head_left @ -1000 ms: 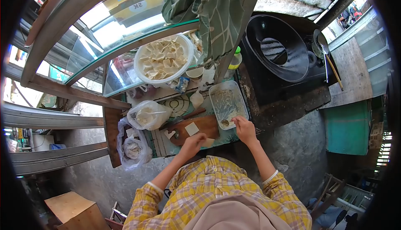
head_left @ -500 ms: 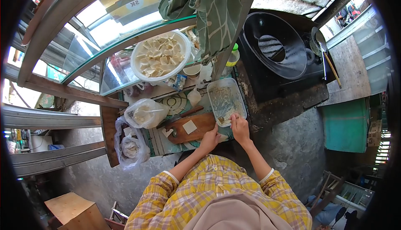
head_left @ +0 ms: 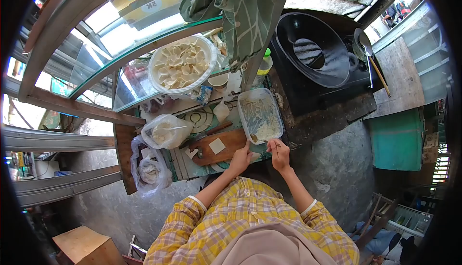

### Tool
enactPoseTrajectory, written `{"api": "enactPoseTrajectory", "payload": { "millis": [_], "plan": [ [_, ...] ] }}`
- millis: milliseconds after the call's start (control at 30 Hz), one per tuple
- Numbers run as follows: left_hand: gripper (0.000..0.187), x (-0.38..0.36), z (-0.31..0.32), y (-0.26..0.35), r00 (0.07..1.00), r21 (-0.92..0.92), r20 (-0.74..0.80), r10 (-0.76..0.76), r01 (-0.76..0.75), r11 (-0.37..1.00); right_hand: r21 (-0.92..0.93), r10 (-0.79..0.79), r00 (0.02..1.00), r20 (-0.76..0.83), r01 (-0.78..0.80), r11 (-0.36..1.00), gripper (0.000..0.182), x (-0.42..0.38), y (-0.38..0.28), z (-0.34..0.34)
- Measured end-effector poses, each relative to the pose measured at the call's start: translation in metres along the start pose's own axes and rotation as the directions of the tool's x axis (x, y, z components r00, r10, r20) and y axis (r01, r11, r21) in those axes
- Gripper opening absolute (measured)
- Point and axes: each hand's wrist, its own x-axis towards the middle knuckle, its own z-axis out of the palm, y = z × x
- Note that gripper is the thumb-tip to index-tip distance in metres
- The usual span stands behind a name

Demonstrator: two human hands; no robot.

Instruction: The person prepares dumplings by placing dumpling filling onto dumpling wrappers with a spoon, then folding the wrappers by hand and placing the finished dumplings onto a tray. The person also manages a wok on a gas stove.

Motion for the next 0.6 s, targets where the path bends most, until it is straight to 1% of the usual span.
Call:
{"api": "enactPoseTrajectory", "payload": {
  "millis": [200, 300, 400, 500, 600],
  "plan": [
    [0.057, 0.0, 0.003, -0.001, 1.0, -0.044, -0.01, 0.011, -0.012, 0.999, 0.068, 0.004, 1.0, -0.025, -0.002, 0.998, 0.029, -0.006, 0.005, -0.006],
    [0.059, 0.001, 0.005, -0.005, 1.0, -0.028, -0.003, -0.021, 0.021, 0.999, 0.107, 0.031, 0.998, -0.062, -0.024, 0.994, 0.03, -0.009, 0.004, -0.006],
    [0.059, 0.002, 0.005, -0.009, 0.999, -0.067, -0.023, -0.025, 0.023, 0.997, 0.204, 0.112, 0.987, -0.116, -0.087, 0.975, 0.031, -0.011, 0.008, -0.007],
    [0.057, 0.002, 0.004, -0.01, 1.0, -0.043, -0.024, -0.017, 0.016, 0.999, 0.313, 0.176, 0.965, -0.197, -0.108, 0.944, 0.031, -0.013, 0.021, -0.01],
    [0.057, 0.002, -0.003, -0.009, 1.0, -0.053, -0.023, -0.005, 0.004, 0.999, 0.593, 0.402, 0.884, -0.238, -0.195, 0.781, 0.029, -0.017, 0.045, -0.014]
  ]
}}
